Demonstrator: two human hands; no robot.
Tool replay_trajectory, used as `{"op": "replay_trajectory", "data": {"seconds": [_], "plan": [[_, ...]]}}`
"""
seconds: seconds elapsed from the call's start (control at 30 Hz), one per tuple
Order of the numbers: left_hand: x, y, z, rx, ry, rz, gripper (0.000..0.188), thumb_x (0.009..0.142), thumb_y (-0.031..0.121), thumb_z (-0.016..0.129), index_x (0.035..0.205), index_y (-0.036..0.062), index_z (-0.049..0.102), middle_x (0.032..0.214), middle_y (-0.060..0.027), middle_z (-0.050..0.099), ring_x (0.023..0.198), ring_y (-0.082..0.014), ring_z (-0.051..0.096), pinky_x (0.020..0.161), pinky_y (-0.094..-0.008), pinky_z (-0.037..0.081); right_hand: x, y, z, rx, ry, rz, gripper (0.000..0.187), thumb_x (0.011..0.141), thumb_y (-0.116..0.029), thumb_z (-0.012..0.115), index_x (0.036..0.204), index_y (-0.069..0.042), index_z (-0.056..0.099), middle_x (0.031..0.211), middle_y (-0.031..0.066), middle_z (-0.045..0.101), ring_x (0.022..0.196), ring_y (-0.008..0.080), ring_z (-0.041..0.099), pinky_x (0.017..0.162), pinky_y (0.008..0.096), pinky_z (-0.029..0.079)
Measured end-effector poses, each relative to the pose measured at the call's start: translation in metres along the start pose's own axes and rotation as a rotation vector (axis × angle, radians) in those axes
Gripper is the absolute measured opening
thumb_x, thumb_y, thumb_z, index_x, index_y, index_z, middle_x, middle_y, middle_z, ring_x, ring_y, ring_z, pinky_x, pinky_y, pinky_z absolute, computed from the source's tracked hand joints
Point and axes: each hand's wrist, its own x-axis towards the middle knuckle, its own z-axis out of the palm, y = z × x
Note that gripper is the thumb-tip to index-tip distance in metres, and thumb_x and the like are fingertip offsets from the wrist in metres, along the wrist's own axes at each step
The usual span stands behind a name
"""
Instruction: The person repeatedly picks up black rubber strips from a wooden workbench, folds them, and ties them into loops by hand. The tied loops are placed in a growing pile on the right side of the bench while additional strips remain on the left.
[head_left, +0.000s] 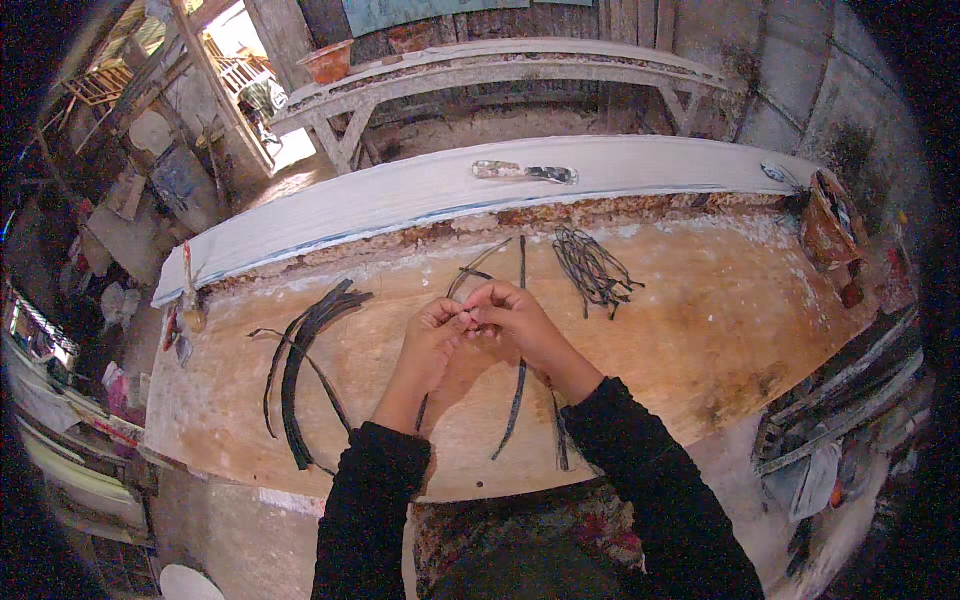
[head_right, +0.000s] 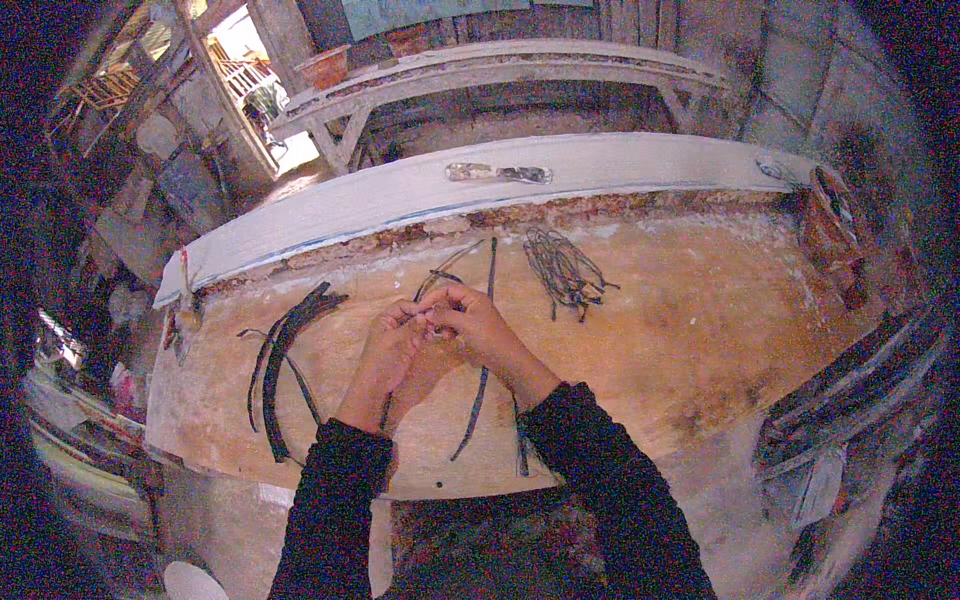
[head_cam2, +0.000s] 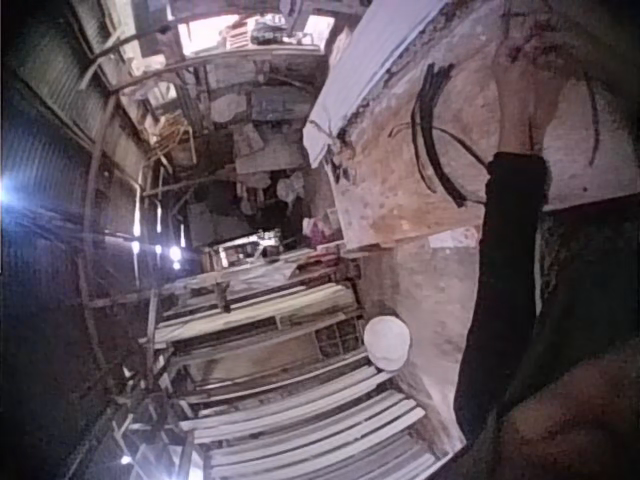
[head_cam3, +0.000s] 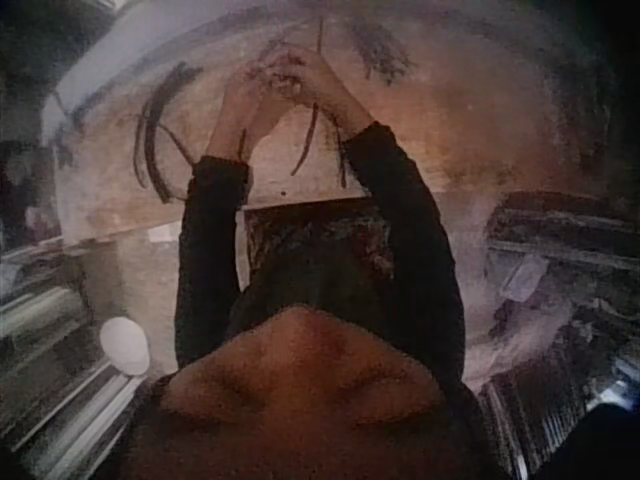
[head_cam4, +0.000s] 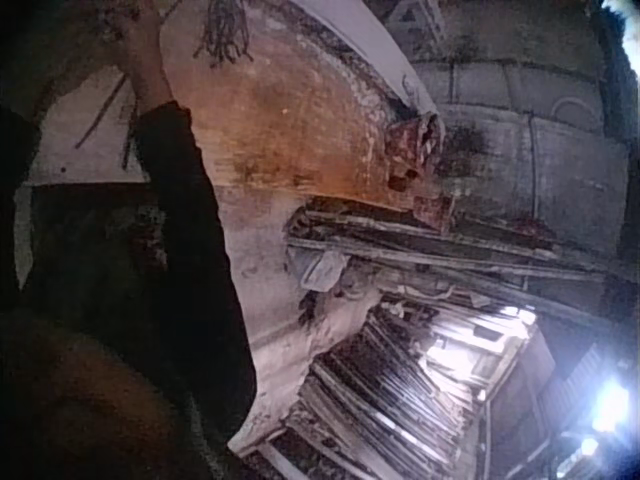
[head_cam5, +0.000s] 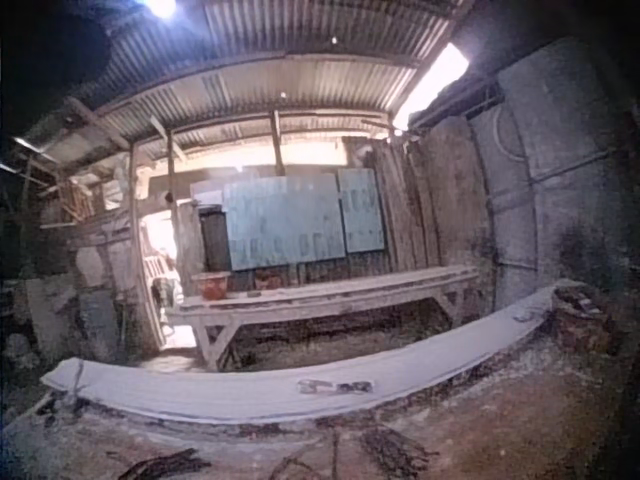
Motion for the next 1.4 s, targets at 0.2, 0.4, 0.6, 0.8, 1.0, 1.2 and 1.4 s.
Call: {"op": "replay_trajectory", "data": {"seconds": [0.2, 0.4, 0.6, 0.8, 1.0, 1.2, 1.4], "plan": [[0.0050, 0.0008, -0.0057, -0.029, -0.057, 0.023, 0.009, 0.081, 0.008, 0.061, 0.086, 0.0020, 0.056, 0.082, -0.0054, 0.060, 0.074, -0.0132, 0.057, 0.068, -0.0244, 0.046, 0.0121, 0.0079, -0.0040, 0.167, -0.068, 0.019, 0.012, 0.080, -0.008, 0.057, 0.091, -0.004, 0.058, 0.077, 0.0031, 0.060, 0.067, 0.0079, 0.054, 0.059, 0.0195, 0.039], [0.0033, 0.0024, 0.0011, -0.033, -0.059, 0.003, 0.009, 0.082, 0.008, 0.061, 0.087, 0.0023, 0.055, 0.084, -0.0054, 0.060, 0.075, -0.0126, 0.056, 0.069, -0.0235, 0.046, 0.0123, 0.0108, -0.0080, 0.195, -0.055, 0.053, 0.012, 0.079, -0.007, 0.058, 0.091, -0.003, 0.058, 0.077, 0.0039, 0.060, 0.064, 0.0098, 0.056, 0.056, 0.0190, 0.040], [0.0037, 0.0020, 0.0009, -0.061, -0.056, 0.000, 0.009, 0.083, 0.008, 0.060, 0.087, 0.0022, 0.055, 0.085, -0.0059, 0.061, 0.075, -0.0125, 0.057, 0.070, -0.0238, 0.046, 0.0123, 0.0109, -0.0060, 0.262, -0.061, 0.030, 0.011, 0.080, -0.005, 0.057, 0.091, -0.003, 0.058, 0.077, 0.0037, 0.060, 0.065, 0.0090, 0.057, 0.055, 0.0182, 0.042], [0.0028, 0.0025, 0.0017, -0.075, -0.035, -0.009, 0.008, 0.083, 0.007, 0.059, 0.088, 0.0019, 0.055, 0.085, -0.0064, 0.061, 0.076, -0.0131, 0.057, 0.069, -0.0234, 0.047, 0.0100, 0.0085, -0.0058, 0.256, -0.043, 0.056, 0.012, 0.081, -0.005, 0.056, 0.092, -0.002, 0.057, 0.078, 0.0037, 0.060, 0.065, 0.0085, 0.056, 0.057, 0.0178, 0.042], [0.0032, 0.0030, 0.0002, -0.058, -0.056, 0.005, 0.010, 0.083, 0.008, 0.059, 0.089, 0.0018, 0.055, 0.086, -0.0066, 0.061, 0.075, -0.0129, 0.058, 0.069, -0.0236, 0.047, 0.0099, 0.0056, -0.0034, 0.345, -0.074, 0.067, 0.011, 0.081, -0.004, 0.056, 0.092, -0.001, 0.057, 0.078, 0.0052, 0.061, 0.065, 0.0098, 0.058, 0.057, 0.0183, 0.044], [0.0018, 0.0047, 0.0039, -0.067, -0.029, -0.024, 0.010, 0.083, 0.009, 0.059, 0.089, 0.0018, 0.054, 0.085, -0.0067, 0.061, 0.076, -0.0132, 0.058, 0.069, -0.0239, 0.048, 0.0115, 0.0104, -0.0075, 0.364, -0.074, 0.078, 0.011, 0.081, -0.003, 0.056, 0.091, -0.001, 0.056, 0.078, 0.0063, 0.061, 0.065, 0.0106, 0.058, 0.056, 0.0179, 0.044], [0.0025, 0.0054, 0.0016, -0.067, -0.062, -0.002, 0.010, 0.084, 0.009, 0.059, 0.088, 0.0020, 0.053, 0.086, -0.0071, 0.061, 0.076, -0.0135, 0.059, 0.070, -0.0239, 0.048, 0.0087, 0.0026, 0.0002, 0.346, -0.038, 0.076, 0.013, 0.080, -0.004, 0.055, 0.092, -0.002, 0.058, 0.075, 0.0027, 0.060, 0.057, 0.0057, 0.053, 0.051, 0.0159, 0.042]]}}
